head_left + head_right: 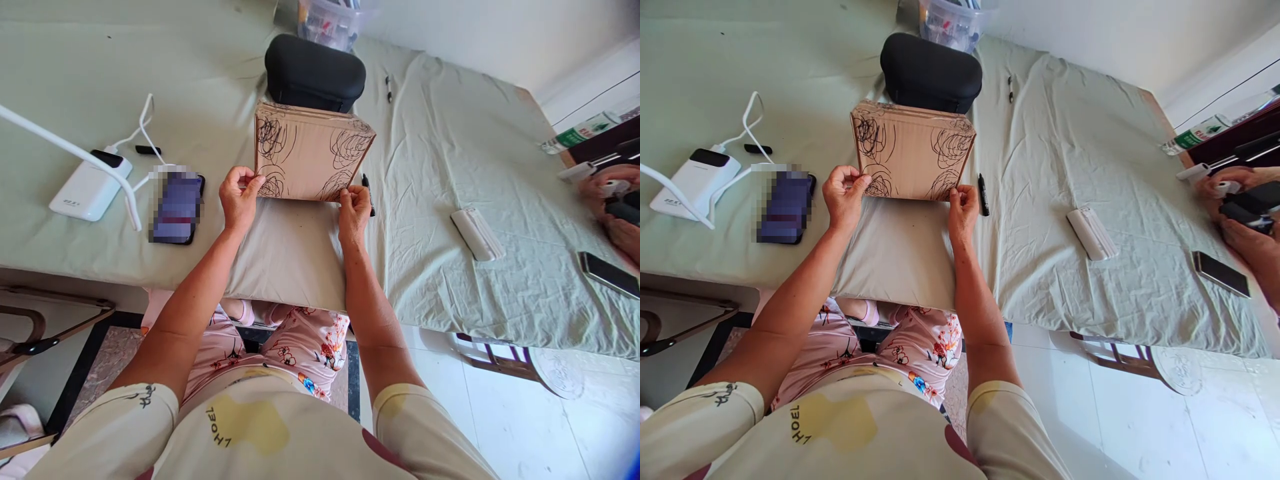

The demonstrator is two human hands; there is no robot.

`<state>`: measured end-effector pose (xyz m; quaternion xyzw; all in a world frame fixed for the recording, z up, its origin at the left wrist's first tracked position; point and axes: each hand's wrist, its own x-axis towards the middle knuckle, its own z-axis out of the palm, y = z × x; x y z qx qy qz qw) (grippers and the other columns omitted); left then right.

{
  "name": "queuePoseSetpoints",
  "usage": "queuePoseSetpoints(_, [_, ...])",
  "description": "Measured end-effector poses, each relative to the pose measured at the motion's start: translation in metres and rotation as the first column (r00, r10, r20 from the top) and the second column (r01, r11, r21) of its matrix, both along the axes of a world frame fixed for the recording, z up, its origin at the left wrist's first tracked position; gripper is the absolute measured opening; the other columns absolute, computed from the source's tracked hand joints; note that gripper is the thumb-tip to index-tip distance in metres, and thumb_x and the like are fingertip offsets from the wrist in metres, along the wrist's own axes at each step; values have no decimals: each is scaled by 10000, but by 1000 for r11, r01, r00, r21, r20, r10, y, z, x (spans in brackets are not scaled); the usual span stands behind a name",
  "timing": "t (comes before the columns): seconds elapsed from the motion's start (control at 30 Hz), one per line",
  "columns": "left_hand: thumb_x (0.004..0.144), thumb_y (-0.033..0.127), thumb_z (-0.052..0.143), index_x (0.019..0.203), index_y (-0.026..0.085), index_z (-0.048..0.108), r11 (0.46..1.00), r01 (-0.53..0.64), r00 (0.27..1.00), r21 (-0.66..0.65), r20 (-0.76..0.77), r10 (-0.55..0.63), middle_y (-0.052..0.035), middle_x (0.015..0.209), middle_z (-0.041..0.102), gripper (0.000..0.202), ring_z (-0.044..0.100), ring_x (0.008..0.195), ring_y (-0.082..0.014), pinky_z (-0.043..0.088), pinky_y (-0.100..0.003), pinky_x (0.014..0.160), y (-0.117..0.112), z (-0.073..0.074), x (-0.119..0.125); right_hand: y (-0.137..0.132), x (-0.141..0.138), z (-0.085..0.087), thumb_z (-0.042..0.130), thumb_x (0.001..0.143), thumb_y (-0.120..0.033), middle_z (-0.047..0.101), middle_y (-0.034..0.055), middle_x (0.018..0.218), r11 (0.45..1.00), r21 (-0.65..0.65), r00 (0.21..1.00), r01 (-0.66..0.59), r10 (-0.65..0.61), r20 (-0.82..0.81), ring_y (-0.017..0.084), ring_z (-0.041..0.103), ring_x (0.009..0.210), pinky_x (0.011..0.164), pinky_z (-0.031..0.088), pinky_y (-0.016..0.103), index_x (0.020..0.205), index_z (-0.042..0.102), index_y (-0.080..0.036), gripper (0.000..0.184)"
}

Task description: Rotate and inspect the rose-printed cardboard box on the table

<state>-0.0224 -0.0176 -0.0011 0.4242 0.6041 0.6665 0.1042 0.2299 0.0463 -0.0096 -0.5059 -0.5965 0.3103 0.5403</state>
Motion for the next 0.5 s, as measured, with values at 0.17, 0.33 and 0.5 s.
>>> queuePoseSetpoints(0.17, [891, 441, 774, 852, 229, 573, 999, 38, 999, 20, -3, -38, 19, 805, 643, 294, 639, 732, -130, 547, -263, 743, -1, 0, 2, 3, 0, -3, 599, 963, -549, 524, -30, 815, 1000, 14, 1000, 15, -15, -10, 129, 515, 739, 721, 462, 287, 953, 548, -249, 305])
queuePoseSetpoints(0.33, [939, 667, 680, 996, 239, 586, 999, -11, 998, 52, -61, 14, 3, 861, 628, 442, 662, 784, -147, 565, -295, 781, -5, 2, 4, 7, 3, -2, 609, 949, -579, 500, -36, 778, 998, 62, 1000, -31, 31, 2, 128, 489, 701, 675, 434, 281, 920, 539, -251, 336])
queuePoseSetpoints(0.5, [941, 744, 617, 988, 235, 599, 994, -64, 993, 88, -92, 72, -19, 905, 648, 512, 678, 860, -171, 576, -327, 845, -4, 2, 1, 6, 3, 1, 605, 949, -612, 493, -37, 753, 994, 83, 997, -70, 67, 40, 131, 498, 682, 666, 444, 288, 899, 547, -256, 364])
